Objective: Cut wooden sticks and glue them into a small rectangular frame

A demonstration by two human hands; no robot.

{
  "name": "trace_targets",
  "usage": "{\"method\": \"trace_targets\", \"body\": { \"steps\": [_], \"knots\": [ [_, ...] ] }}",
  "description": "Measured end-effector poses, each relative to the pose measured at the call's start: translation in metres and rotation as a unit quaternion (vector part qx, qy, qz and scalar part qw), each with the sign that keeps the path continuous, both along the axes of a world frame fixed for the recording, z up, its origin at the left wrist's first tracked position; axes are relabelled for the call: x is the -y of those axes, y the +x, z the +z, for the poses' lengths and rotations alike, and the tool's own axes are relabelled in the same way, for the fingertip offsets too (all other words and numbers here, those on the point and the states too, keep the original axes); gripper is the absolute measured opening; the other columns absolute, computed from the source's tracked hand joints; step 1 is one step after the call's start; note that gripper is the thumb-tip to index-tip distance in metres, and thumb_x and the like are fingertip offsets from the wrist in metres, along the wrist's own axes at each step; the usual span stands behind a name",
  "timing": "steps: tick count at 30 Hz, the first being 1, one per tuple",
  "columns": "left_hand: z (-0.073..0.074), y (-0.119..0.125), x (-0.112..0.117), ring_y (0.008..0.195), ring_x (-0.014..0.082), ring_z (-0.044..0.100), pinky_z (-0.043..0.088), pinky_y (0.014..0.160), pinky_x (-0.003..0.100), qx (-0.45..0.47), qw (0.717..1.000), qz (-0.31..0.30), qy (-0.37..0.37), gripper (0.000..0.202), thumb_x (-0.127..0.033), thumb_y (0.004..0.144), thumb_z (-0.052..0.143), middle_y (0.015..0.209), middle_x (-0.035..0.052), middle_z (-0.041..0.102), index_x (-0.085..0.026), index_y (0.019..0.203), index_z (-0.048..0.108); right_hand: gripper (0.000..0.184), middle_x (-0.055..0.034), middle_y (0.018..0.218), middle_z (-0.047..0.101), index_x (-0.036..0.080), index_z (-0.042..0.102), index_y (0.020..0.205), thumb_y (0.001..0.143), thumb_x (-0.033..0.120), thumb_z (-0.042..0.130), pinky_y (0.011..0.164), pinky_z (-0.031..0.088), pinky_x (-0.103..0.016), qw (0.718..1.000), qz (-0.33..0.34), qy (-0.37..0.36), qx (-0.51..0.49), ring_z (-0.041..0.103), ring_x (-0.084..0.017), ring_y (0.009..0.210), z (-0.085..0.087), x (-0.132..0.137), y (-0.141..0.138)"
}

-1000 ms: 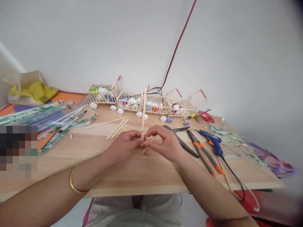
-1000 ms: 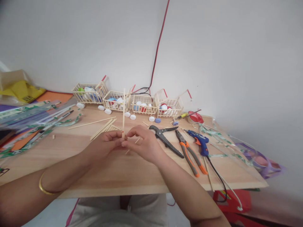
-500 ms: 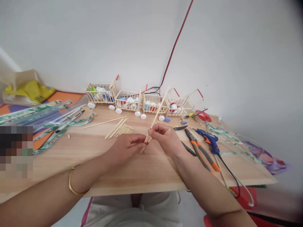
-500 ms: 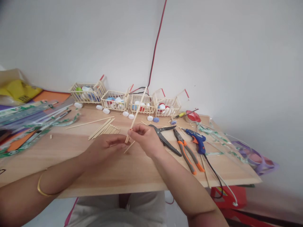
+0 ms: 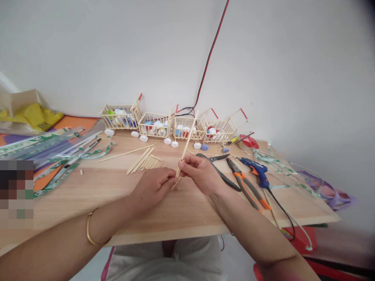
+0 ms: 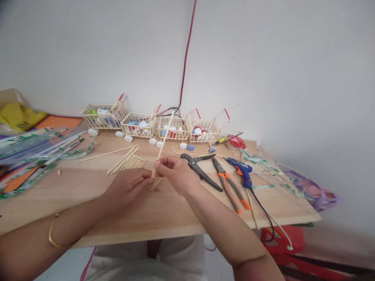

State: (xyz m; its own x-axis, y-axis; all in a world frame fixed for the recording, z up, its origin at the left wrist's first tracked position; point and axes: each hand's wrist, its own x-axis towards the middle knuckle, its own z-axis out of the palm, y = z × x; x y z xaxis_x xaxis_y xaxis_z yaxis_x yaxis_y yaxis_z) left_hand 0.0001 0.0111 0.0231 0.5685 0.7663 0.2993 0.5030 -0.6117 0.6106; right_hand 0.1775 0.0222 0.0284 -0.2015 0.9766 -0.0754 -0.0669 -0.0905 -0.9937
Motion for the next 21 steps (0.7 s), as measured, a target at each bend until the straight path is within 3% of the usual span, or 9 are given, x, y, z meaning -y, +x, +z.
{"method": "trace_targets", "body": {
  "steps": [6,10,12,15,18,21],
  "knots": [
    [-0.007,-0.002,0.0,0.072,0.0148,0.055,0.038,0.068,0.026,-0.009,0.997,-0.001,0.072,0.022,-0.026,0.092,0.038,0.077,0.0025,0.062,-0.017,0.087,0.057,0.024,0.0042,0.06,0.054,0.017,0.059,0.067,0.068,0.037,0.072,0.061,0.042,-0.024,0.999,-0.001,-0.021,-0.03,0.051,-0.007,0.057,0.002,0.002,-0.002],
    [-0.007,-0.002,0.0,0.074,0.0156,0.056,0.04,0.07,0.028,-0.003,0.998,0.004,0.062,0.023,-0.026,0.091,0.038,0.079,0.0037,0.063,-0.017,0.087,0.059,0.022,0.0039,0.062,0.055,0.017,0.06,0.067,0.07,0.036,0.071,0.062,0.043,-0.024,1.0,-0.003,0.008,-0.024,0.052,-0.008,0.058,0.003,0.002,-0.001],
    [-0.004,-0.002,-0.001,0.075,0.0158,0.058,0.041,0.071,0.028,0.016,1.0,-0.003,0.005,0.023,-0.027,0.09,0.04,0.08,0.0035,0.065,-0.017,0.086,0.061,0.021,0.0036,0.062,0.056,0.017,0.06,0.068,0.072,0.035,0.07,0.062,0.043,-0.024,0.999,-0.004,0.038,0.003,0.053,-0.008,0.059,0.002,0.003,-0.001],
    [0.001,-0.001,-0.004,0.082,0.0159,0.061,0.045,0.076,0.028,0.107,0.979,-0.04,-0.17,0.017,-0.028,0.085,0.051,0.088,0.0025,0.068,-0.019,0.09,0.064,0.021,0.0028,0.062,0.058,0.017,0.059,0.07,0.074,0.037,0.067,0.061,0.045,-0.025,0.997,0.006,0.065,0.037,0.056,-0.01,0.059,0.002,0.005,0.0],
    [0.001,0.001,-0.009,0.091,0.0181,0.063,0.047,0.082,0.029,0.242,0.909,-0.039,-0.338,0.024,-0.03,0.078,0.061,0.096,0.0038,0.069,-0.018,0.098,0.066,0.021,0.002,0.063,0.059,0.017,0.058,0.071,0.075,0.037,0.066,0.061,0.047,-0.026,0.997,0.015,0.069,0.043,0.058,-0.011,0.059,0.002,0.006,-0.001],
    [-0.003,0.004,-0.011,0.091,0.0189,0.064,0.048,0.087,0.033,0.335,0.839,-0.003,-0.428,0.029,-0.032,0.074,0.066,0.096,0.005,0.07,-0.017,0.099,0.067,0.019,0.0018,0.065,0.059,0.017,0.058,0.071,0.073,0.035,0.066,0.058,0.045,-0.024,0.995,-0.002,0.075,0.068,0.056,-0.01,0.059,0.002,0.007,-0.005]
  ]
}}
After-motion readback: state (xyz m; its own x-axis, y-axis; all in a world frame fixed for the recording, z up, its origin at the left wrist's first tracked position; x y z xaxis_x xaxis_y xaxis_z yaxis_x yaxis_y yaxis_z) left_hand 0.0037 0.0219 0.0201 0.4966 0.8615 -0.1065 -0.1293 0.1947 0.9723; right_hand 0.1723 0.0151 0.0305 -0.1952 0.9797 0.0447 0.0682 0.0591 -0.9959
